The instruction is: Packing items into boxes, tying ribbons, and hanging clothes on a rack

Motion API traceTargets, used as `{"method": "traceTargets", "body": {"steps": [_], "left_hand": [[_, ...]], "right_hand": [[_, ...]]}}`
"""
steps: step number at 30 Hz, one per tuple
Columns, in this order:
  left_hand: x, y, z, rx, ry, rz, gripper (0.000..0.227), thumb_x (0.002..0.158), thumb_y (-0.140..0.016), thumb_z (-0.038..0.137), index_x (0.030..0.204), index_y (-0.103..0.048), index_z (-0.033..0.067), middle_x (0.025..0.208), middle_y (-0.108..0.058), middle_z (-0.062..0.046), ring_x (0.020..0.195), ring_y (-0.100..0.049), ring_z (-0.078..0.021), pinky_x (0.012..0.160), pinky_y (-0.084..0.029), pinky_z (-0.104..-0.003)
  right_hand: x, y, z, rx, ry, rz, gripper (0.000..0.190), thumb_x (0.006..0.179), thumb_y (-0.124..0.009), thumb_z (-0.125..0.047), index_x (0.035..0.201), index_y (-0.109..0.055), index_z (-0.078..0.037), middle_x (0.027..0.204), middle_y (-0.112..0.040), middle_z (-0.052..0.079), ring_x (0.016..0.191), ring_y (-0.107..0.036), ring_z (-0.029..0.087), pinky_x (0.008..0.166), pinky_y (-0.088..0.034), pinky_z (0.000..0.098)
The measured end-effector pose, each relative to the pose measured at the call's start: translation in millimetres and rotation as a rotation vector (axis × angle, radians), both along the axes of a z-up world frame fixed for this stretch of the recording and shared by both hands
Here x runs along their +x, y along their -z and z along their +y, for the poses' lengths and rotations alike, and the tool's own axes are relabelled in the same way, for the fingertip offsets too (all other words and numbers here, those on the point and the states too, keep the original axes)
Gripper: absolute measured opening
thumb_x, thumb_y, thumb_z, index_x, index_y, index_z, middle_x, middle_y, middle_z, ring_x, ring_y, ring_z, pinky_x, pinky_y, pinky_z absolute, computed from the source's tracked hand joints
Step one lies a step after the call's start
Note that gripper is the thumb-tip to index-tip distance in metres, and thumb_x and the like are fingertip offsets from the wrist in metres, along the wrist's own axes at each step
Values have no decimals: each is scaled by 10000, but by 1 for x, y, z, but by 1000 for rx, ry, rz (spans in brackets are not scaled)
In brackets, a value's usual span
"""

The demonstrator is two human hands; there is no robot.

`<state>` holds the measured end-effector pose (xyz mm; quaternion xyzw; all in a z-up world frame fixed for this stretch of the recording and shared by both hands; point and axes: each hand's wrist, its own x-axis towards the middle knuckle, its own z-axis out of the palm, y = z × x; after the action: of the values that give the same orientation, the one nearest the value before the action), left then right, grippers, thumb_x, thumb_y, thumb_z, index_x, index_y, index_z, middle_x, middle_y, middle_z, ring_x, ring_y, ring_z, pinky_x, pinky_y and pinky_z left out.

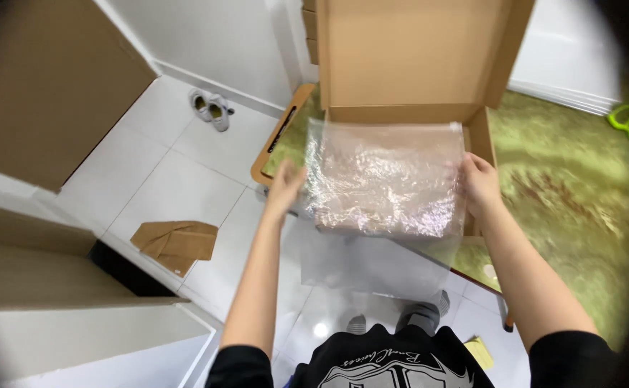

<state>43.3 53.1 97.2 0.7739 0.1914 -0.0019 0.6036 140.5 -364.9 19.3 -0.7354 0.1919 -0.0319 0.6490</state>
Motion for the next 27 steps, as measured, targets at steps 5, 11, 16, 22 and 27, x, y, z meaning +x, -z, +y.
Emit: {"method": "traceTargets", "body": {"steps": [5,11,16,22,27], "left_hand": [[-59,72,18,-262,-52,168,770,946,-815,507,1552,-568,102,1548,-590,-200,1402,-582,-378,1121,-495,-561],[-77,110,21,-295,-70,207,603,933,-868,388,1448,-675,142,1392,-723,-121,1264,-701,-288,1061,-532,-492],[-70,119,10,-246,-57,114,373,924,-871,320,1231,-793,123,1050,-781,-41,964,-729,-144,831,-551,-255],[-71,130,9,-267,-103,61,218,910,-889,294,1042,-839,128,817,-742,-4,736,-702,-88,651,-540,-181],[-82,73,2,-263,-107,-28,182,935,-858,234,1029,-832,81,828,-740,-48,778,-684,-106,750,-586,-219]], "right_hand": [[-22,-11,-6,-3,-227,215,795,1166,-599,-395,1695,-141,-18,1527,-401,462,1399,-457,562,1090,-469,622],[-81,-5,-34,-644,-303,116,504,1097,-690,-457,1520,-590,-203,1296,-712,192,1235,-652,388,1032,-521,545],[-157,34,-37,-587,-52,-94,245,1179,-729,-213,1231,-753,26,1052,-735,251,1003,-716,405,868,-553,498],[-181,26,-6,-193,-32,159,529,1106,-712,-390,1427,-653,26,1280,-701,308,1242,-649,447,987,-517,558],[-179,30,-20,312,-18,151,428,1062,-775,-377,1237,-725,9,1089,-741,182,947,-763,321,812,-605,510]]}}
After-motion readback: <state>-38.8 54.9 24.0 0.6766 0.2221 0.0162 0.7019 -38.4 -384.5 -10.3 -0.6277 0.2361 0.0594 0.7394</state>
